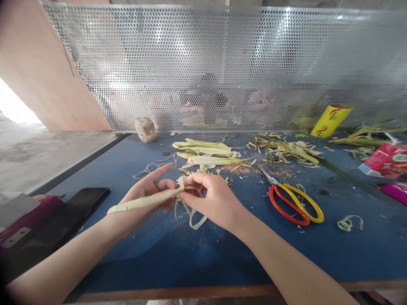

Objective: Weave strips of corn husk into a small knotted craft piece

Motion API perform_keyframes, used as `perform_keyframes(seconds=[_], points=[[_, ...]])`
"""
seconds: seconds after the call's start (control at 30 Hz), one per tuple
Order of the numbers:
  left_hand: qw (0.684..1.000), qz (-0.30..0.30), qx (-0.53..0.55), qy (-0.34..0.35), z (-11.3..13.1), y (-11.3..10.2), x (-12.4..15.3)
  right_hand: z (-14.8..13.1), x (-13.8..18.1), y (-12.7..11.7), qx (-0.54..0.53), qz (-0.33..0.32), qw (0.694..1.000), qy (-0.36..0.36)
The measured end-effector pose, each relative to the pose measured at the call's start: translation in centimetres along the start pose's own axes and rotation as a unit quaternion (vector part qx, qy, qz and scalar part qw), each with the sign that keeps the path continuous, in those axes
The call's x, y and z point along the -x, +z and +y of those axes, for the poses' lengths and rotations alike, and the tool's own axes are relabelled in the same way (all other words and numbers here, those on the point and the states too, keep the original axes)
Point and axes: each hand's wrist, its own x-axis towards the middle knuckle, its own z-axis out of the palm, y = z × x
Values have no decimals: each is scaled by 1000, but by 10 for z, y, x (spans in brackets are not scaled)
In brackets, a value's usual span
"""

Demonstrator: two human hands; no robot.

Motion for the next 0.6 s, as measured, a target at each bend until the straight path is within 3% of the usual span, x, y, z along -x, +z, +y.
perform_keyframes(seconds=[0.13,0.6], points=[[999,-41,29,4,-1,-4,-1,-1,0,-2,13,2,1000,-11],[998,-58,27,-27,2,-6,0,-5,0,-6,37,1,998,-54]])
